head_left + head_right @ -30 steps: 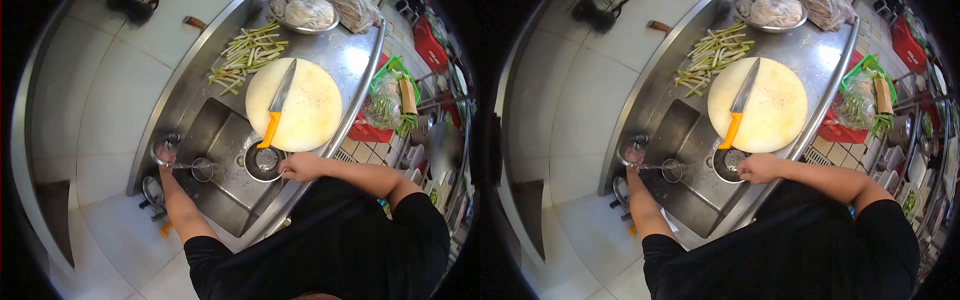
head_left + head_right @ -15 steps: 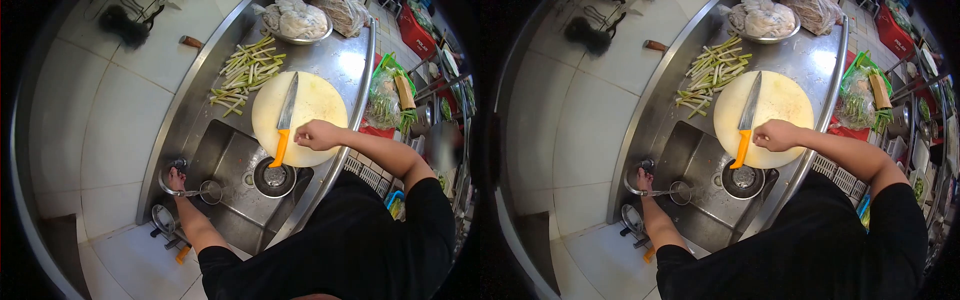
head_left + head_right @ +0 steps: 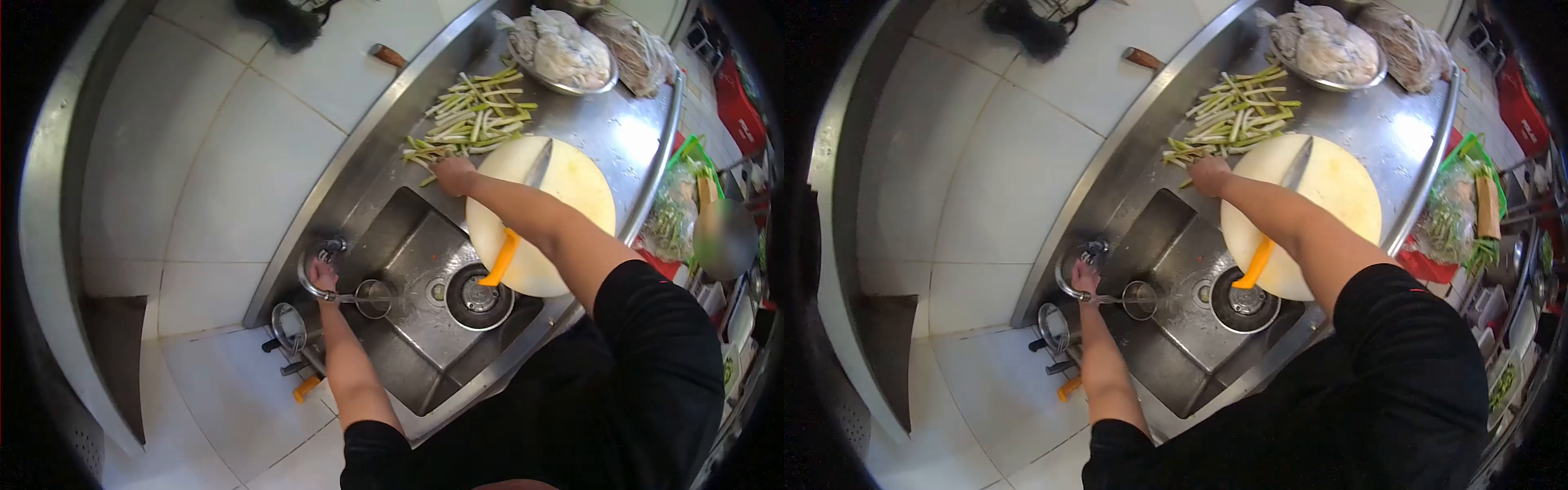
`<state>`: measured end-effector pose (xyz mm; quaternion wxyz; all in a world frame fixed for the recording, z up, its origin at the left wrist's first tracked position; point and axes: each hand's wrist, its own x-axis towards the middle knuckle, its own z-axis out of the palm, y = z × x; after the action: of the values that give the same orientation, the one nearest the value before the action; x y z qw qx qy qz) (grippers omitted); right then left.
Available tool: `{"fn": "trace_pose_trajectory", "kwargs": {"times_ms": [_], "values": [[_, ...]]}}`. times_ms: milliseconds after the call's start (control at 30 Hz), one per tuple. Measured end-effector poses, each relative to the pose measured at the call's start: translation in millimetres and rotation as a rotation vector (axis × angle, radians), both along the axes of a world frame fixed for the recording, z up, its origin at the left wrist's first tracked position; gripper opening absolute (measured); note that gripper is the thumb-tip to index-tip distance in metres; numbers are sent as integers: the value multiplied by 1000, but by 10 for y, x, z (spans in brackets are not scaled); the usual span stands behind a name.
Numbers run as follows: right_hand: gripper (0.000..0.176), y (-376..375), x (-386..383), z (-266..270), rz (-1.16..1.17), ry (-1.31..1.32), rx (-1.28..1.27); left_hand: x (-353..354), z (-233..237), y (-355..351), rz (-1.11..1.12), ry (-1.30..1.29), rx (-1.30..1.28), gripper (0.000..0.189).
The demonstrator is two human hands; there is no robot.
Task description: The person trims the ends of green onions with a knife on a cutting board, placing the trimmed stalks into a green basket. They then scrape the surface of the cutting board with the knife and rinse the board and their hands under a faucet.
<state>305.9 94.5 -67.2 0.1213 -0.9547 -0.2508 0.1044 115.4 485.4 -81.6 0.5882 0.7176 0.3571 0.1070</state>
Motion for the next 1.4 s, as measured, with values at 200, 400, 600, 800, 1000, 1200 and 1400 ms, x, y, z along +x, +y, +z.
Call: {"fn": "trace_pose_trajectory", "kwargs": {"times_ms": [200, 400, 600, 800, 1000, 1200, 1400], "values": [[22, 122, 208, 8, -124, 80, -45, -535, 1045, -413, 51, -293, 50, 36], [33, 953, -567, -74, 44, 399, 617, -161, 1409, -1236, -87, 8, 334, 35], [36, 1739, -1555, 274, -96, 743, 804, -333, 535, -1074, 276, -532, -522, 26], [35, 1893, -1870, -271, -458, 916, 946, -429, 63, -1497, 277, -473, -456, 25], [33, 1829, -2194, -236, -601, 506, 839, -457, -525, -1405, 269, -372, -90, 22], [46, 1897, -1987, -117, -722, 909, 1144, -520, 100, -1766, 277, -234, -288, 30], [54, 2177, -2041, -340, -613, 1247, 1073, -585, -423, -1400, 284, -407, -387, 19]]}}
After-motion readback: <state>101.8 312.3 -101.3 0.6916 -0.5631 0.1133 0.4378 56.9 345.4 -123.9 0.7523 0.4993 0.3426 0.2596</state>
